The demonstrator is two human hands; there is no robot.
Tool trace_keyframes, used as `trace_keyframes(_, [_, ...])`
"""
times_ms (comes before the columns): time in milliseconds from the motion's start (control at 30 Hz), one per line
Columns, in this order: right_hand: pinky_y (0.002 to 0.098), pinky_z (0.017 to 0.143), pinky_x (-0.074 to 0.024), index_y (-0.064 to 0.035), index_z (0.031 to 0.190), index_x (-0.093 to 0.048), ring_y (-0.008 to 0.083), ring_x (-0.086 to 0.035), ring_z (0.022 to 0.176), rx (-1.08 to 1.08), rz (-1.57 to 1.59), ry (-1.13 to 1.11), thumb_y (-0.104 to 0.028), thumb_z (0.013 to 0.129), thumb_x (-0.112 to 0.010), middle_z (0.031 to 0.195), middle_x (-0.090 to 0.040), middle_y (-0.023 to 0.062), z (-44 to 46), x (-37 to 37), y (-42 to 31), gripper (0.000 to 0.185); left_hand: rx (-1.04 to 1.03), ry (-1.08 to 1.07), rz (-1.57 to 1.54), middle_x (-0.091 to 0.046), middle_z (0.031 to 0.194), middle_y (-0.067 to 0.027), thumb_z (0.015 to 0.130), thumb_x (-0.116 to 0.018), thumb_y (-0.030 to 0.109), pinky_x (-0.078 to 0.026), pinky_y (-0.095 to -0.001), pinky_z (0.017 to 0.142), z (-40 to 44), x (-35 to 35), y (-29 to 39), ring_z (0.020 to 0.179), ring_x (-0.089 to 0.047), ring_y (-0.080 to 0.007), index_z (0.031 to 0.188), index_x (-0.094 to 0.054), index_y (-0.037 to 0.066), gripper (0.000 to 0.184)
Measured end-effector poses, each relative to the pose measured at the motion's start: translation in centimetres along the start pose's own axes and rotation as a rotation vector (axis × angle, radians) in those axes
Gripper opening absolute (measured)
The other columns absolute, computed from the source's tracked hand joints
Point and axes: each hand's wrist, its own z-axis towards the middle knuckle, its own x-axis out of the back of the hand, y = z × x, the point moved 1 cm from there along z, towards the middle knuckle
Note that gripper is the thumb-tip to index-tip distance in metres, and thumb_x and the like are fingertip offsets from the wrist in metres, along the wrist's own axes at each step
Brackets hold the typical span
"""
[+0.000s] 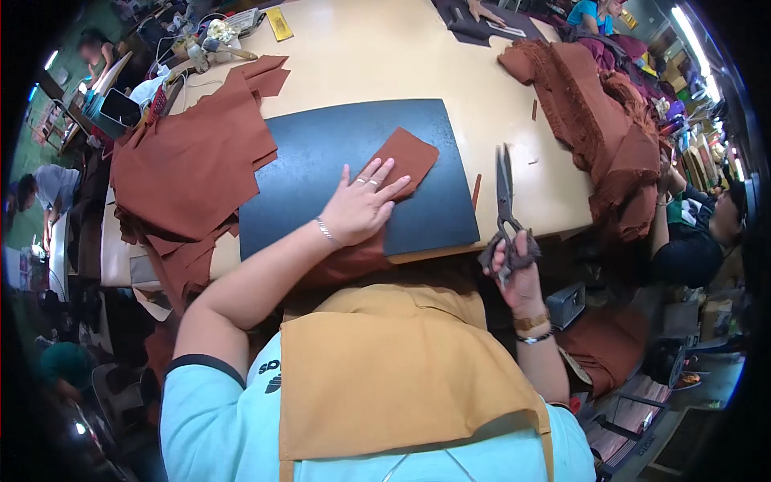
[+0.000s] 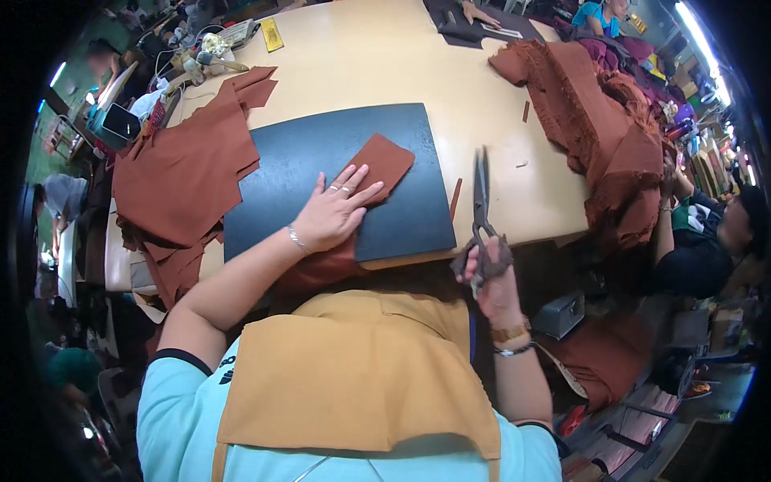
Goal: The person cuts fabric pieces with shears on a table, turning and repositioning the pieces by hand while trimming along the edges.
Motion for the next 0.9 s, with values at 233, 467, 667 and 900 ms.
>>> trace_keyframes(233, [0.0256,0.057,-0.0495,-0.002,0.088,-0.059,0.0125,-0.06,0.061,-0.351,-0.342,-0.332,-0.047,0.085,-0.066,0.074,-0.061,0.0046,-3.8,3.1,-1.1,0.046,-0.227,-0.238,-0.005,-0.014,0.159,-0.0104,0.089,-0.04,0.022,-0.01,-0.0635,0.111,-5.5,3.4,-3.3,0.146,-0.012,-0.0323,0.146,-0.035,0.028,0.058])
trace_keyframes(467, [0.0211,0.058,-0.048,-0.0038,0.086,-0.06,0.0071,-0.059,0.064,-0.437,-0.404,-0.439,-0.039,0.083,-0.072,0.076,-0.061,0.0004,-2.7,1.5,-1.2,0.038,-0.32,-0.294,0.026,-0.014,0.159,-0.0099,0.089,-0.039,0.025,-0.014,-0.0635,0.11,-6.7,3.9,-3.4,0.145,-0.016,-0.033,0.146,-0.034,0.033,0.058])
trace_keyframes(667, [0.0205,0.058,-0.0471,-0.0044,0.084,-0.059,0.0069,-0.058,0.063,-0.414,-0.441,-0.446,-0.044,0.082,-0.071,0.074,-0.06,-0.0004,-2.3,1.0,-1.1,0.041,-0.301,-0.324,-0.015,-0.013,0.159,-0.0094,0.087,-0.038,0.026,-0.007,-0.0606,0.112,-6.6,4.1,-3.3,0.146,-0.012,-0.0318,0.146,-0.037,0.028,0.059])
trace_keyframes(900, [0.0209,0.059,-0.0468,-0.0041,0.084,-0.06,0.0095,-0.059,0.063,-0.444,-0.297,-0.451,-0.055,0.079,-0.069,0.076,-0.061,0.0024,-3.0,2.3,-0.3,0.052,-0.235,-0.259,-0.336,-0.017,0.159,-0.009,0.087,-0.034,0.029,-0.002,-0.0586,0.113,-6.8,3.5,-4.4,0.146,-0.013,-0.0304,0.147,-0.035,0.024,0.06])
